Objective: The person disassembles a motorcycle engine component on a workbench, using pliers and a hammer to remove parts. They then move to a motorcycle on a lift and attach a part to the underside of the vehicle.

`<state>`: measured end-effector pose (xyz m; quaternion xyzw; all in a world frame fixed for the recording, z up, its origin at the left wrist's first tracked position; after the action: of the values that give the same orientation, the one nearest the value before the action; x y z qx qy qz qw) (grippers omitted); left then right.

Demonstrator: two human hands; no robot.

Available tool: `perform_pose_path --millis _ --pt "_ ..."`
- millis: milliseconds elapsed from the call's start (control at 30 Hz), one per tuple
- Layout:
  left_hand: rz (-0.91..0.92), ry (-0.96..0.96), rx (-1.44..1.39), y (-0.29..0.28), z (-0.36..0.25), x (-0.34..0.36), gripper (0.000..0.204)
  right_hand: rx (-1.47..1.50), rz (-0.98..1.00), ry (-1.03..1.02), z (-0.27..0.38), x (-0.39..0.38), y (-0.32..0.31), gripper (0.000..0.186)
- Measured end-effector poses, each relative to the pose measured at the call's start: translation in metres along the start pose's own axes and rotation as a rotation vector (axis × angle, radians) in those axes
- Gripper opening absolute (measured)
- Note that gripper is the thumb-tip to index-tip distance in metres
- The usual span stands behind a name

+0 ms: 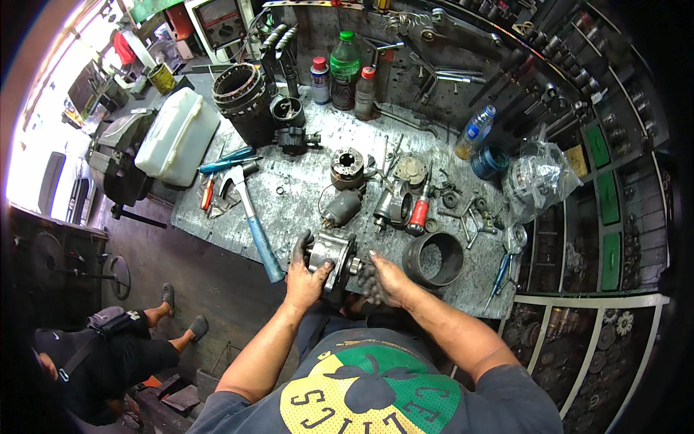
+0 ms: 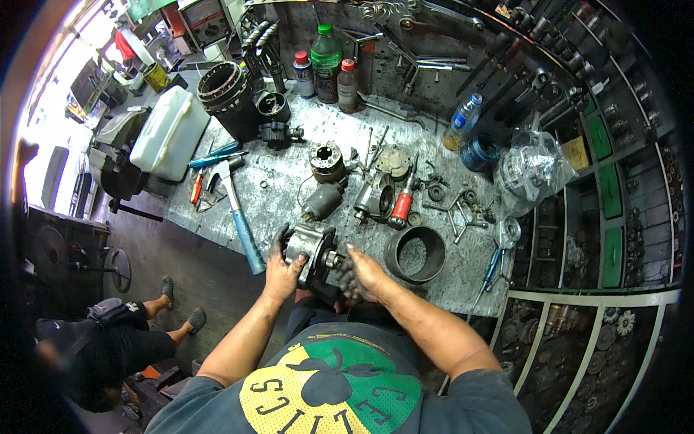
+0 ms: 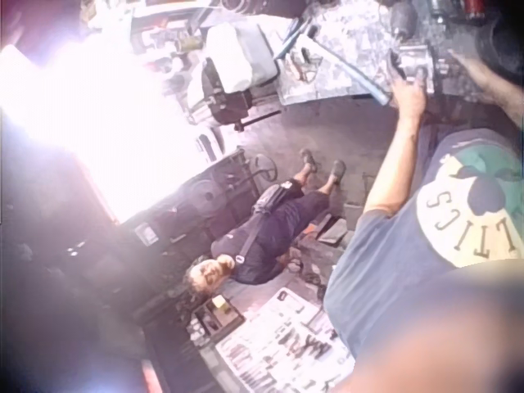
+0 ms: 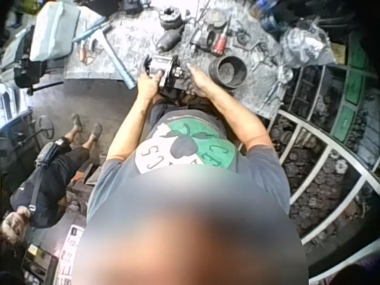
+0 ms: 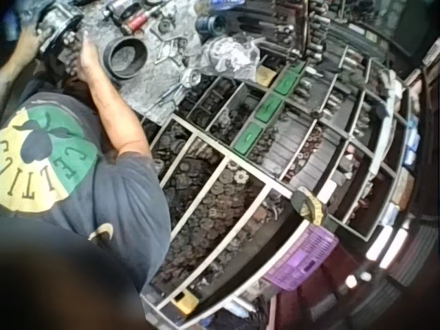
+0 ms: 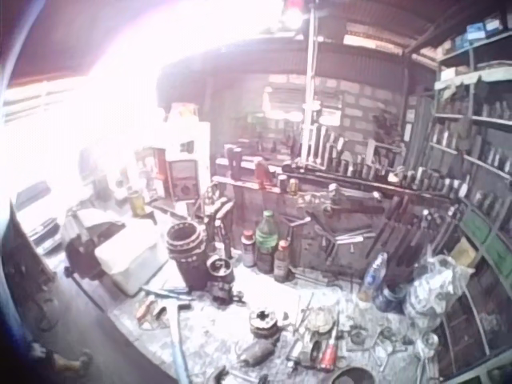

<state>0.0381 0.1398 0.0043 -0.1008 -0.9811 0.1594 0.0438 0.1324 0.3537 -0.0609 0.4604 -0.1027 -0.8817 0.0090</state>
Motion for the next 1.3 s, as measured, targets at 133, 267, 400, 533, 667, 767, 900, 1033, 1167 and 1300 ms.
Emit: perform_pose_path --millis 133,267,400,533,667,767,900,1033,1167,1300 --pt "-0.007 -0.020 -0.031 -0.002 -0.001 0.000 0.092 -0.237 -0.054 -0.161 0.007 -0.018 -0.006 0.059" --pt "0.003 -0.074 -0.038 -0.002 -0.003 0.001 0.090 -0.612 -0.243 -0.948 0.064 -0.067 0.022 0.055" --pt "0.008 -0.115 -0.045 -0.005 -0.007 0.001 0.091 -0.689 -0.318 -1.065 0.076 -0.069 0.034 0.058" --pt "-0.012 -0.064 -0.014 -0.007 -0.012 0.001 0.092 -0.736 -0.346 -1.168 0.081 -0.063 0.029 0.045" --pt "-0.018 -0.083 0.036 -0.008 -0.006 -0.001 0.090 0.113 0.143 0.078 -0.011 -0.004 0.016 0.072" --pt "-0.011 -0.099 0.011 -0.007 -0.001 0.001 0.086 -0.035 0.144 0.045 -0.016 -0.007 0.008 0.068" --pt "0.055 -0.100 0.001 0.000 0.010 0.002 0.072 -0.124 -0.043 -0.472 0.020 -0.020 0.006 0.053" --pt "0.110 -0.112 -0.159 0.002 0.017 0.002 0.057 0.195 0.066 -0.441 0.041 -0.024 0.036 0.049" --pt "0.083 -0.481 -1.184 0.007 0.017 -0.015 0.060 -0.332 0.106 -0.810 0.123 -0.085 0.091 0.054" --pt "0.303 -0.460 -1.730 0.000 -0.041 -0.029 0.071 -0.779 0.178 -0.981 0.184 -0.163 0.157 0.074"
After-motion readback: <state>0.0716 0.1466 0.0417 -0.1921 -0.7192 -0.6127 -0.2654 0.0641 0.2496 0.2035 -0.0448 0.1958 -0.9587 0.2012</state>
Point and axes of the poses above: each hand's wrist, its own x-axis towards the middle knuckle, its own y-axis out of the palm, z = x × y, the point moved 9 cm from there along x, towards the middle knuckle, and after that the axes turned 1 degree about -x, right-handed, at the moved point
